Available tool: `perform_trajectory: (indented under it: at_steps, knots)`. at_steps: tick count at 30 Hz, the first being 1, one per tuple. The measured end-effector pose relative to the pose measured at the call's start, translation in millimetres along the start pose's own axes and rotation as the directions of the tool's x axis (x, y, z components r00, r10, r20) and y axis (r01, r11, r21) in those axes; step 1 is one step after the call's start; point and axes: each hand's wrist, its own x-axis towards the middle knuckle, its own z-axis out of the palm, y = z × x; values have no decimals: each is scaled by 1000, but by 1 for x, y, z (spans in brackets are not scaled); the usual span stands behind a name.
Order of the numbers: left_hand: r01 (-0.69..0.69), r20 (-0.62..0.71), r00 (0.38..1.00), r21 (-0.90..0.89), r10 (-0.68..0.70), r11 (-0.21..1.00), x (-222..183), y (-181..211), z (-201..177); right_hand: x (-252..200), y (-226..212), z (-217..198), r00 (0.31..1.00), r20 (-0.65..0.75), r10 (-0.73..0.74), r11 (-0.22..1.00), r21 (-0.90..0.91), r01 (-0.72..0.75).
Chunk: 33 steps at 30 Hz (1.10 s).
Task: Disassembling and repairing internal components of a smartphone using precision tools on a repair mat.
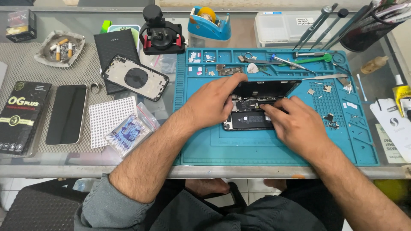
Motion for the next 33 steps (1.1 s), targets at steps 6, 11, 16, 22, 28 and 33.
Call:
perform_trajectory:
  at_steps: [6,11,16,22,28,33]
  knots:
    - [-24,-14,1000,8,24,1000,-1,-1,1,-3,-2,-1,1000,-30,-7,997,-80,5]
    - [-5,-2,1000,2,5,1000,-1,-5,3,-1,-5,-12,992,-100,-80,990,-124,68]
    - [8,-5,1000,8,-8,1000,1,-10,9,-3,-5,-28,999,18,37,999,-13,-37]
    - [-8,-39,999,29,9,1000,0,-9,12,0,-6,-32,1000,-16,-9,988,155,11]
    - [28,-5,1000,11,-28,1000,0,-10,12,-13,-2,-28,996,72,-56,979,199,40]
    - [30,7,1000,9,-30,1000,1,-7,9,-11,-3,-29,994,91,-65,979,196,46]
